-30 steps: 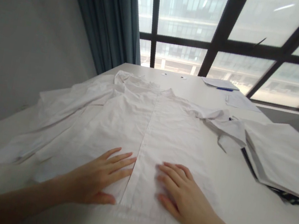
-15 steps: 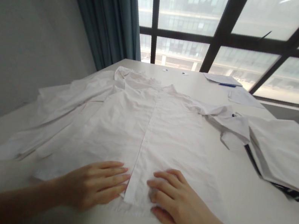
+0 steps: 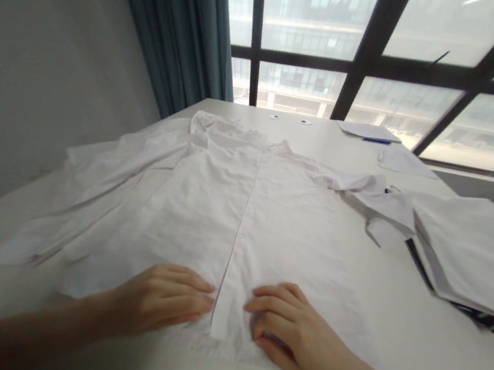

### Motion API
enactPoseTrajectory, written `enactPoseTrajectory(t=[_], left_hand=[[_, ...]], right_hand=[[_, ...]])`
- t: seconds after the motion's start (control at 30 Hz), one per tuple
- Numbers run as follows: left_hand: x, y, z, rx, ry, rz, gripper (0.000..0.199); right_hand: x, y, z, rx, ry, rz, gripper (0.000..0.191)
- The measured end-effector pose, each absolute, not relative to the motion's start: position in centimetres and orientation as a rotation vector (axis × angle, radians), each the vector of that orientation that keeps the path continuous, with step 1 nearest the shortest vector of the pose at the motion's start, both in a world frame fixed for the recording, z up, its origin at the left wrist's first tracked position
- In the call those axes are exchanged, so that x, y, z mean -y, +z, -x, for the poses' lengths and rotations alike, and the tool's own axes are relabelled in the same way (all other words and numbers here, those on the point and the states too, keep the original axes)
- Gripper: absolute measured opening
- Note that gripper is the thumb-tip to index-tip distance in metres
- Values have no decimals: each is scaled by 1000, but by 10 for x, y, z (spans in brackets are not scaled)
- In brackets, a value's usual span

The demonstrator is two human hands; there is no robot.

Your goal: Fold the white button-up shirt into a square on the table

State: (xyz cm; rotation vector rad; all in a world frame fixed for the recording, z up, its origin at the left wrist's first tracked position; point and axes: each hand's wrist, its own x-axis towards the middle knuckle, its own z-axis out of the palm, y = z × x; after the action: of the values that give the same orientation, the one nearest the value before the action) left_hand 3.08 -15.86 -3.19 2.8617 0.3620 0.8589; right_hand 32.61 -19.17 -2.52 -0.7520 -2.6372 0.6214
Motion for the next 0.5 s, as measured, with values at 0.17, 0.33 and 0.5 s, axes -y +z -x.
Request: enactPoseTrajectory(t=[0.17,0.33,0.5], left_hand=[[157,-36,-33,-540,698,-2832,20],[158,-39,-34,-579,589,-2771,13],[156,-42,-31,-504,636,-2784,9]], right_hand=[[190,-24,-327,2600,762,804,13],[191,-21,-328,2609,812,832,16],[193,-21,-326,2632,777,832,23]])
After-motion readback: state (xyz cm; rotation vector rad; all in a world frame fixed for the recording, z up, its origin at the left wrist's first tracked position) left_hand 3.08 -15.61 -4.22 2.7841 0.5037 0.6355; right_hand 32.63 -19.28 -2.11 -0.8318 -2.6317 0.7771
